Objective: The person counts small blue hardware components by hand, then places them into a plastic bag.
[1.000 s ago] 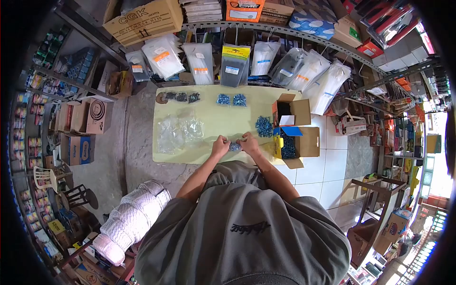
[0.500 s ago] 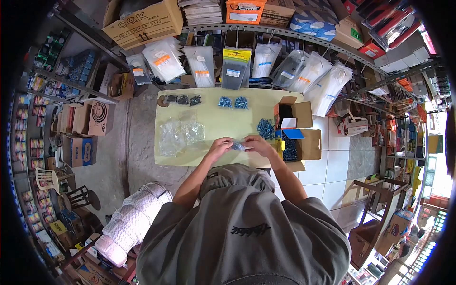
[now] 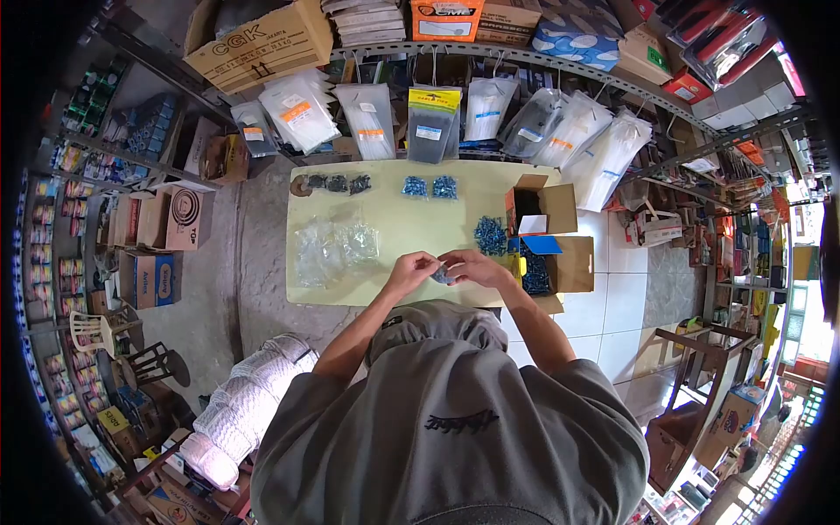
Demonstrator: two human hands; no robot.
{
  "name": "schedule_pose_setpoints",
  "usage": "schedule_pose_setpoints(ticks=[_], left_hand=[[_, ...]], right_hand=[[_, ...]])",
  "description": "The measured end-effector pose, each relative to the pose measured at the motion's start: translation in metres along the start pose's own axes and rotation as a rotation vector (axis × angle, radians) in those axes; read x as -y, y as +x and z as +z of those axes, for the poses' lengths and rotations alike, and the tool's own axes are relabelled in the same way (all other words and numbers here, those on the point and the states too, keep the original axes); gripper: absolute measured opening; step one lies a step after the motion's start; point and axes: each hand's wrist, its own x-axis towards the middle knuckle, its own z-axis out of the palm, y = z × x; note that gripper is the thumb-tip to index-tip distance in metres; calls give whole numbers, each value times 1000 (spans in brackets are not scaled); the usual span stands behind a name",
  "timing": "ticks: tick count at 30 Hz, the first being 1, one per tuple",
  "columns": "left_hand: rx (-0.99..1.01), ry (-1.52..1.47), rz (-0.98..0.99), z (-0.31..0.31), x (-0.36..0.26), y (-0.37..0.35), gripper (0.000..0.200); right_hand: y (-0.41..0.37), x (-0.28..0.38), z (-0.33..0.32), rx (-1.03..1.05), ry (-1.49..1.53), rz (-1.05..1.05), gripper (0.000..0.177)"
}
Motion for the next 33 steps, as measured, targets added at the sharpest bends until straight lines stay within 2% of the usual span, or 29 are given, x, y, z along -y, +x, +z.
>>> schedule_pose_setpoints(ticks=[1, 4, 7, 11, 13, 14, 15, 17, 19, 20, 21, 23, 24, 26, 28, 30, 33], left_hand=[[-13, -13, 61, 3, -1, 0, 15], [-30, -157, 46, 9, -9, -2, 24], [37, -156, 42, 10, -6, -1, 30], [31, -186, 33, 15, 1, 6, 35], [-234, 136, 195, 18, -2, 11, 41], [-244, 129, 90, 15, -4, 11, 53], [-245, 130, 92, 13, -3, 12, 53], [-291, -127, 1, 5, -1, 12, 61], [-304, -137, 16, -6, 8, 8, 64], [-334, -130, -43, -9, 5, 1, 62], [-365, -124, -103, -11, 2, -7, 61], [-382, -117, -127, -14, 6, -24, 58], [-387, -132, -165, -17, 12, -32, 55], [-402, -146, -203, -22, 27, -47, 53], [-392, -206, -296, -25, 35, -60, 48], [-430, -242, -291, -24, 44, -72, 46], [-482, -267, -282, -26, 49, -83, 42]], right_hand=[[-1, 0, 0, 13, 0, 55, 44], [1, -8, -8, 71, 17, 83, 48], [-1, -12, -11, 53, -23, 81, 49], [-5, -2, -12, 33, -13, 87, 48], [-2, -1, -18, 13, -20, 26, 48], [0, 0, -21, 13, -20, 26, 48], [4, 0, -27, 2, -43, -49, 50], [12, 5, -43, -9, -68, -128, 51], [21, 18, -57, -161, -143, -140, 52], [25, 27, -65, -243, -241, -129, 49], [33, 32, -76, -240, -242, -129, 49], [52, 41, -97, -403, -748, -295, 43], [58, 48, -104, -397, -747, -297, 43], [68, 64, -112, -522, -1126, -356, 40], [77, 73, -117, -559, -1156, -401, 39], [90, 73, -122, -625, -1202, -475, 38], [104, 65, -131, -527, -1189, -446, 38]])
